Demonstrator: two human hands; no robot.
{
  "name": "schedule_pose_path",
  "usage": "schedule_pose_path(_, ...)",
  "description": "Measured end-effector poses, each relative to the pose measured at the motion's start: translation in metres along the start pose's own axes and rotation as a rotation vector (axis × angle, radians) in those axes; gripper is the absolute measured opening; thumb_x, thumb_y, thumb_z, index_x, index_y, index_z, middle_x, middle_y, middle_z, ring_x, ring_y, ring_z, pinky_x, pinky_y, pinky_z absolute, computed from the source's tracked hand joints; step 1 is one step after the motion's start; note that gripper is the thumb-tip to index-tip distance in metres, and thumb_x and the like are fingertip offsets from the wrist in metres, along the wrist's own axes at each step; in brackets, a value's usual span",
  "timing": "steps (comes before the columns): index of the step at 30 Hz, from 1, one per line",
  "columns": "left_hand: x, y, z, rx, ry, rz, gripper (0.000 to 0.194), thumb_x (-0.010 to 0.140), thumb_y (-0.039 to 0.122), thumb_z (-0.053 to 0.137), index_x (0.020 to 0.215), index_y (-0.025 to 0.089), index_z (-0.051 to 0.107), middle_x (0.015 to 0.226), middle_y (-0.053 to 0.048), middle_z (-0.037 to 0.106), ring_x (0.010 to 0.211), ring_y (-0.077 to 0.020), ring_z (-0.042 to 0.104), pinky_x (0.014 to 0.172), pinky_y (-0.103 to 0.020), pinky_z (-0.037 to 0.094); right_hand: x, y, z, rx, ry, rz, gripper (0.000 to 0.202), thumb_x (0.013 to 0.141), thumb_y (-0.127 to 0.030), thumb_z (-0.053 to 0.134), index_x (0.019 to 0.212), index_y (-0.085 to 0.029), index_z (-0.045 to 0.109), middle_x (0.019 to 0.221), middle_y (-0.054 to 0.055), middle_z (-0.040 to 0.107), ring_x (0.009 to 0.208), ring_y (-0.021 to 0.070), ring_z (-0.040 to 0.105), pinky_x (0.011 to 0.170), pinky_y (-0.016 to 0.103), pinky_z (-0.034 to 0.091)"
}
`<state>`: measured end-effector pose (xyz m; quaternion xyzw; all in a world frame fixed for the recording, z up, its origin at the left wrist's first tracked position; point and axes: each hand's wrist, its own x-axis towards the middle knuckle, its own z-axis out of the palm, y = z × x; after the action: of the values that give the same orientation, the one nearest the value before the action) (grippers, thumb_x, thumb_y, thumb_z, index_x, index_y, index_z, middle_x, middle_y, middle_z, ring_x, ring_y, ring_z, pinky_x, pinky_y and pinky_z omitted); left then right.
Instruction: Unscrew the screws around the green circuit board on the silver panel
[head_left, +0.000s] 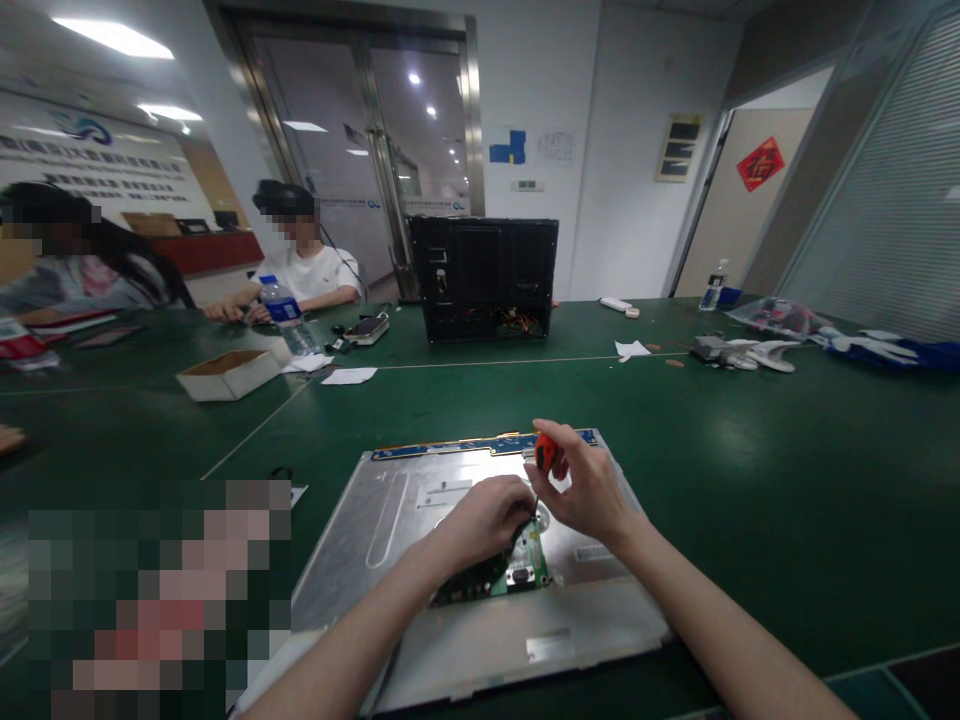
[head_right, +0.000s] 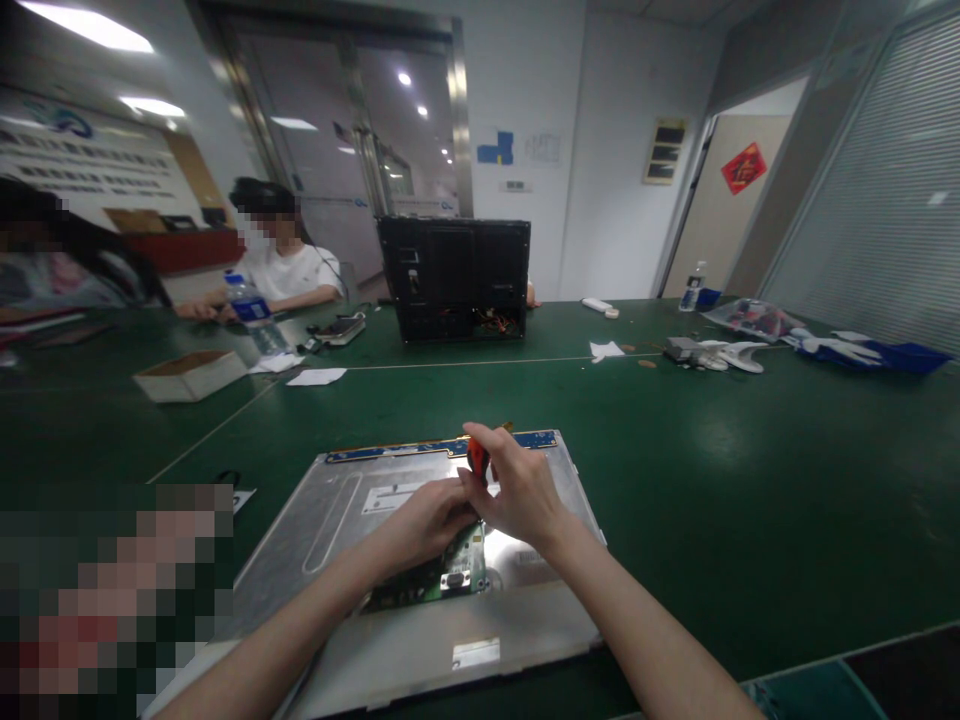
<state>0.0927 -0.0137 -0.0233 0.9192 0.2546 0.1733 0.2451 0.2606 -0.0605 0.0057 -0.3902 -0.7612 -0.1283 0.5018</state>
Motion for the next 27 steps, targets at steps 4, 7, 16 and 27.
schedule_pose_path(4,0.0001,-0.0026,0.0014,0.011,-0.004,0.013,0.017,0.082,0.008,0.053,0.084,0.016,0.068,0.085,-0.006,0.070,0.079,-0.0197,0.064,0.073,-0.028,0.049,0.0006,-0.0020,-0.0028,0.017,-0.036,0.006,0.050,0.086,-0.019,0.050,0.134,-0.020,0.034,0.077,-0.001,0.060,0.052,0.0107,0.052,0.049,0.023,0.044)
schedule_pose_path(7,0.0001,-0.0034,0.0018,0.009,-0.005,0.028,0.017,0.084,0.011,0.053,0.087,0.016,0.069,0.087,-0.006,0.070,0.081,-0.0201,0.064,0.076,-0.029,0.049,0.0000,-0.0018,-0.0034,0.034,-0.051,0.012,0.054,0.085,-0.016,0.048,0.136,-0.020,0.033,0.079,0.000,0.060,0.053,0.0113,0.054,0.050,0.024,0.046)
schedule_pose_path(16,-0.0001,0.0018,-0.0009,-0.002,-0.003,0.005,0.019,0.082,0.006,0.053,0.087,0.016,0.068,0.088,-0.006,0.070,0.083,-0.0202,0.064,0.076,-0.029,0.049,0.0004,-0.0010,-0.0005,0.013,-0.010,0.016,0.047,0.087,-0.018,0.050,0.132,-0.021,0.035,0.074,-0.002,0.057,0.051,0.0100,0.051,0.047,0.022,0.042)
schedule_pose_path(27,-0.0009,-0.0003,0.0004,0.001,0.011,0.008,0.021,0.077,0.004,0.053,0.087,0.016,0.068,0.089,-0.006,0.070,0.082,-0.0206,0.064,0.075,-0.028,0.048,-0.0007,0.0009,0.0012,-0.002,0.004,0.003,0.040,0.089,-0.021,0.051,0.128,-0.021,0.038,0.074,-0.003,0.056,0.050,0.0091,0.048,0.046,0.021,0.039)
